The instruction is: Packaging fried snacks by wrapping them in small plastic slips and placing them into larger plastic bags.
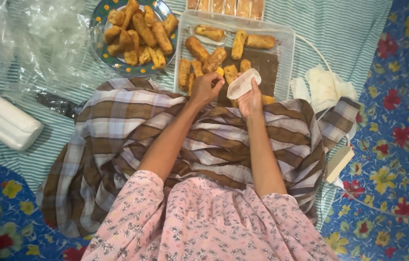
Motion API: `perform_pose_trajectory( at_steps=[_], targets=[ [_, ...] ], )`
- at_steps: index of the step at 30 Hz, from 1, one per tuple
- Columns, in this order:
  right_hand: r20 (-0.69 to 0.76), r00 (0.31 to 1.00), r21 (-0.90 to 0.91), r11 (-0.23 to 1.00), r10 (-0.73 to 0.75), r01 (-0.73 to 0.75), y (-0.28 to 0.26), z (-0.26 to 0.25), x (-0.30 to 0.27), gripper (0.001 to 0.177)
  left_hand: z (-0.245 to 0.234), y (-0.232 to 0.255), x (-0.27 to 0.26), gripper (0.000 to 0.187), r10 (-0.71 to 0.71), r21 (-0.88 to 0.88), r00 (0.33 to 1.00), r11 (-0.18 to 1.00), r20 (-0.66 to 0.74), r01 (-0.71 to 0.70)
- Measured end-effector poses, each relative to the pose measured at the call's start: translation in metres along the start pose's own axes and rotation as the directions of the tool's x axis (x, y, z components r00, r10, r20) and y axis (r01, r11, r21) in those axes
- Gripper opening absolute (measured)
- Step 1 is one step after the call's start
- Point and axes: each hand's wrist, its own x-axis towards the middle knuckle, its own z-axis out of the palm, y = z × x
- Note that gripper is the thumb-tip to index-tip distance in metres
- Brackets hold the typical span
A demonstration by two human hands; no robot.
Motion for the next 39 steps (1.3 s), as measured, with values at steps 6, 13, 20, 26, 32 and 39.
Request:
perform_pose_trajectory(
  at_steps=[6,13,20,26,32,39],
  targets=[
    [0.002,1.000,-0.001,1.000,-0.007,0.007,0.001,-0.007,0.004,0.045,-0.001,0.000,-0.001,0.008,0.016,0.009,1.000,1.000,0.001,-0.016],
    [0.004,1.000,-0.007,1.000,-0.016,0.016,-0.001,-0.007,0.001,0.045,-0.003,0.003,-0.004,0.006,0.037,0.026,0.999,0.999,-0.009,-0.037],
    [0.007,1.000,-0.026,0.999,-0.027,0.027,-0.002,-0.006,-0.002,0.042,-0.005,0.006,-0.006,0.007,0.032,0.029,0.999,0.999,0.003,-0.032],
    [0.004,1.000,-0.014,1.000,-0.024,0.024,-0.001,-0.005,-0.002,0.040,-0.005,0.006,-0.005,0.007,0.026,0.040,1.000,0.999,0.004,-0.027],
    [-0.008,1.000,-0.001,1.000,-0.015,0.015,-0.002,-0.002,-0.004,0.039,-0.008,0.013,-0.007,0.006,0.017,0.034,0.999,0.999,0.027,-0.018],
    [-0.007,1.000,0.008,1.000,-0.003,0.003,-0.002,0.002,-0.004,0.040,-0.006,0.010,-0.004,0.005,0.000,0.082,0.999,0.997,0.055,-0.004]
  ],
)
